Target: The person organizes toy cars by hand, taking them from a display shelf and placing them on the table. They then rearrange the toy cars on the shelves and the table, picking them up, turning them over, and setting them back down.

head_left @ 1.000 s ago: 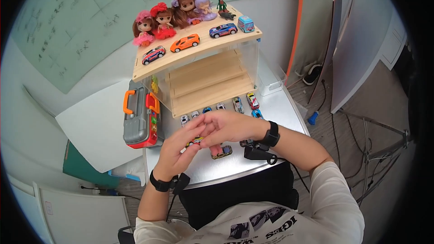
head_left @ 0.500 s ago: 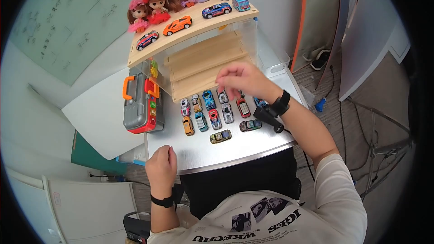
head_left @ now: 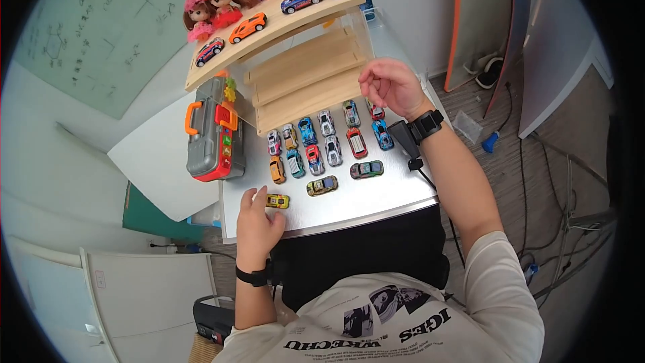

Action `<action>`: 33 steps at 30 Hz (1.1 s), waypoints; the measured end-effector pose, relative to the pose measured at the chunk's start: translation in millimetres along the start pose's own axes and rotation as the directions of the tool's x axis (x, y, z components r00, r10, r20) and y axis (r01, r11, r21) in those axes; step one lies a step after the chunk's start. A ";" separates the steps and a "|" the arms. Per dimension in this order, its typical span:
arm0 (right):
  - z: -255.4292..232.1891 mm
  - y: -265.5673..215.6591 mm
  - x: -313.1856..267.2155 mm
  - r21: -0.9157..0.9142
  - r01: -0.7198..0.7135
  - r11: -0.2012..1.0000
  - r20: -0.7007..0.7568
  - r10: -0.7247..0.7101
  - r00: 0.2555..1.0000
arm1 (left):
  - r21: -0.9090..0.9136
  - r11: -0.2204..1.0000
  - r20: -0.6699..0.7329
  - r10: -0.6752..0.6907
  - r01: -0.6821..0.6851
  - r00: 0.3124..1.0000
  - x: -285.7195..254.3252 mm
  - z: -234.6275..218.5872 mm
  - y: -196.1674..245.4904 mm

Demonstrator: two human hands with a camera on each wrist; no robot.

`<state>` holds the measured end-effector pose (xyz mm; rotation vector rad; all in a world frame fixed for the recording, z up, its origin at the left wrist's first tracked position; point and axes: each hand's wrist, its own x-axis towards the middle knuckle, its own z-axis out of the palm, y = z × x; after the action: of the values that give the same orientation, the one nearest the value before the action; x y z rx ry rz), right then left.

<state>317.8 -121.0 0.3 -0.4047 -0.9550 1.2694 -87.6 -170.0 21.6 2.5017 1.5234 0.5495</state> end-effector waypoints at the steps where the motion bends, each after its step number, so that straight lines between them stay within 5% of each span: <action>1: 3.2 -0.3 -0.3 -0.018 -0.014 1.000 0.017 0.014 1.000 | 0.010 1.000 0.004 -0.004 0.004 1.000 -0.3 0.6 -6.5; 3: 13.2 -2.2 -1.9 -0.051 -0.032 0.998 0.027 0.034 0.999 | 0.072 0.992 0.004 0.101 -0.101 0.995 1.5 5.5 -19.2; 21: 22.8 0.4 -4.4 -0.071 -0.054 0.996 0.025 0.056 0.998 | -0.060 0.998 0.065 0.026 -0.023 0.998 17.7 9.6 10.9; 33: 21.2 4.8 -3.6 -0.137 -0.084 0.987 -0.016 0.083 0.996 | -0.110 0.990 0.086 0.101 -0.091 0.991 21.1 13.9 15.9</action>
<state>298.2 -127.9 7.6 -0.5630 -1.0292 1.2801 -60.4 -158.0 18.7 2.4926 1.3112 0.5078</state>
